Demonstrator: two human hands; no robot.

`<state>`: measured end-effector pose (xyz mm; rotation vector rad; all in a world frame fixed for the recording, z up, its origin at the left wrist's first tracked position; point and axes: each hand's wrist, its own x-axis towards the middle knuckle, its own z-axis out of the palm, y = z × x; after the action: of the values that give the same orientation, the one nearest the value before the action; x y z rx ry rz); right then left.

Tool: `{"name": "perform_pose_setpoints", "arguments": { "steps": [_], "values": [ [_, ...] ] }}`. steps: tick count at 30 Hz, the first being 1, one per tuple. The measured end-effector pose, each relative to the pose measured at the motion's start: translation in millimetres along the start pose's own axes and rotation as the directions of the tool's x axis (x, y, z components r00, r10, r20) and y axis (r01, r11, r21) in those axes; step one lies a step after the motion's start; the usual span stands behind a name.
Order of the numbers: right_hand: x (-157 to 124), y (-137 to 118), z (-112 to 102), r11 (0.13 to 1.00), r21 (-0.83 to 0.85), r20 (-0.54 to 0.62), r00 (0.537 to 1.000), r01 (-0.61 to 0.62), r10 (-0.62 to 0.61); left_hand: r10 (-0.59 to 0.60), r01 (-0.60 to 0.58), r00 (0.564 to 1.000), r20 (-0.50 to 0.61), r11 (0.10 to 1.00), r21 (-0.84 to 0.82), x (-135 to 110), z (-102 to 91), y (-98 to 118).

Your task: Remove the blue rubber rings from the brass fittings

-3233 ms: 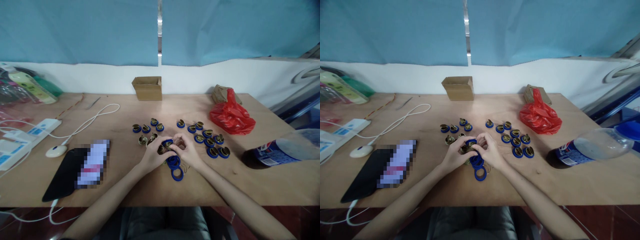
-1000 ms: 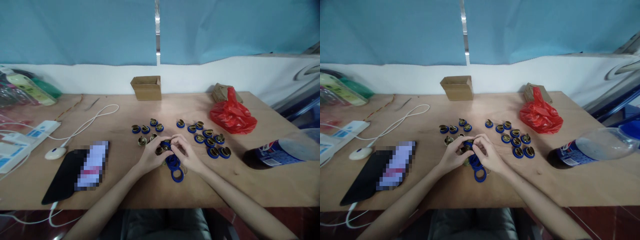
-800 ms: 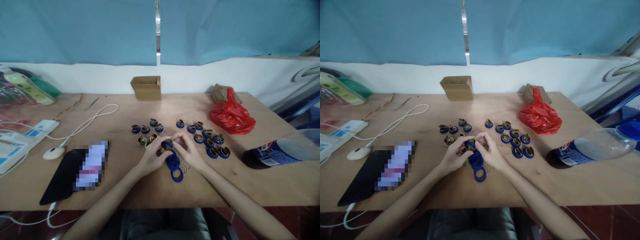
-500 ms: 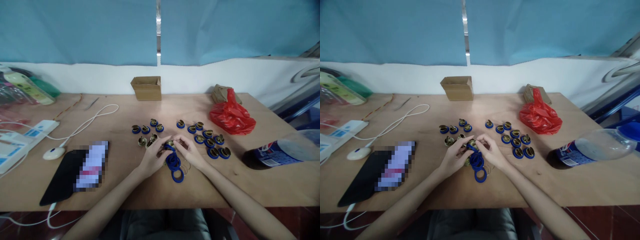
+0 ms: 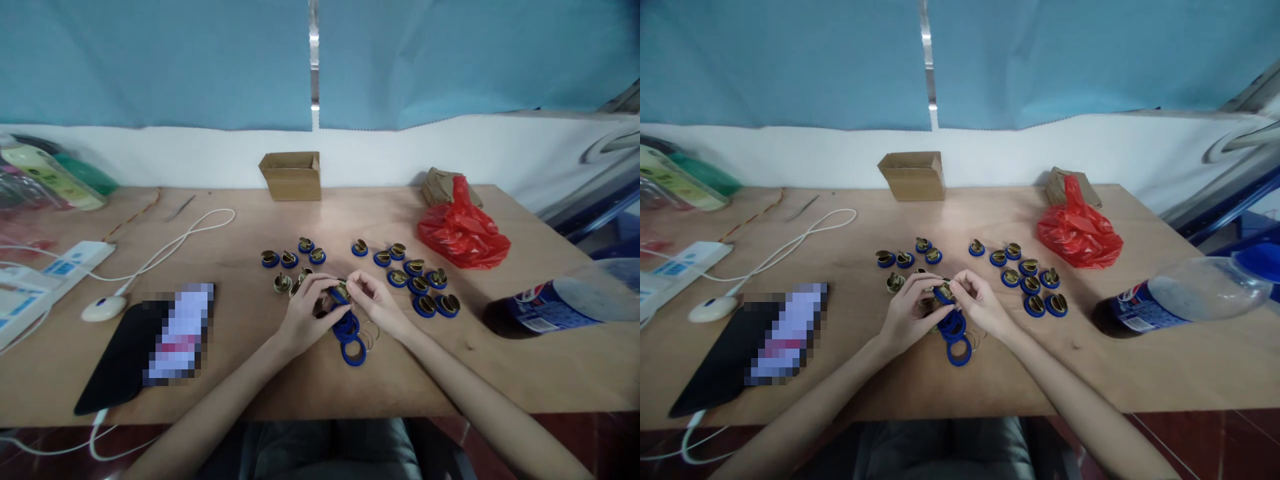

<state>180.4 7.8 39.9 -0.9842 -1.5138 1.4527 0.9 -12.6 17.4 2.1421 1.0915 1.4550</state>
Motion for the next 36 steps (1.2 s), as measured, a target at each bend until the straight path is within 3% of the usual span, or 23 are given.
{"name": "perform_pose_setpoints", "arguments": {
  "steps": [7,14,19,21,24,30,33,36],
  "values": [
    [-0.6,-4.2,0.8,1.000,0.010,-0.003,1.000,-0.016,0.016,-0.110,0.106,0.993,-0.050,0.992,-0.072,-7.2,2.9,1.4],
    [0.1,-1.9,-1.0,0.999,0.031,-0.011,1.000,-0.015,0.016,0.031,-0.031,0.997,-0.075,1.000,0.004,-4.5,1.6,1.0],
    [0.1,-2.0,0.1,0.999,-0.009,-0.127,0.991,0.032,-0.033,0.065,-0.058,0.993,-0.096,0.995,0.079,1.0,-4.0,6.1],
    [1.0,-1.8,-0.3,0.999,-0.022,-0.207,0.977,0.041,-0.045,0.079,-0.072,0.994,-0.069,0.993,0.089,1.2,-6.4,8.1],
    [2.5,-0.9,-1.7,0.999,-0.015,-0.283,0.958,0.039,-0.041,0.124,-0.127,0.991,0.054,0.990,0.066,-0.3,-7.9,11.2],
    [3.0,-0.7,-2.3,0.999,0.019,-0.297,0.954,0.050,-0.042,0.211,-0.233,0.940,0.266,0.971,0.055,-4.5,-4.8,13.8],
    [2.3,-0.7,-1.7,0.998,0.022,-0.273,0.961,0.051,-0.043,0.218,-0.254,0.927,0.306,0.964,0.083,-4.3,-3.7,13.9],
    [1.9,0.2,-1.2,0.999,0.001,-0.261,0.964,0.047,-0.045,0.188,-0.223,0.950,0.248,0.967,0.120,-3.5,-3.5,12.0]
  ]
}}
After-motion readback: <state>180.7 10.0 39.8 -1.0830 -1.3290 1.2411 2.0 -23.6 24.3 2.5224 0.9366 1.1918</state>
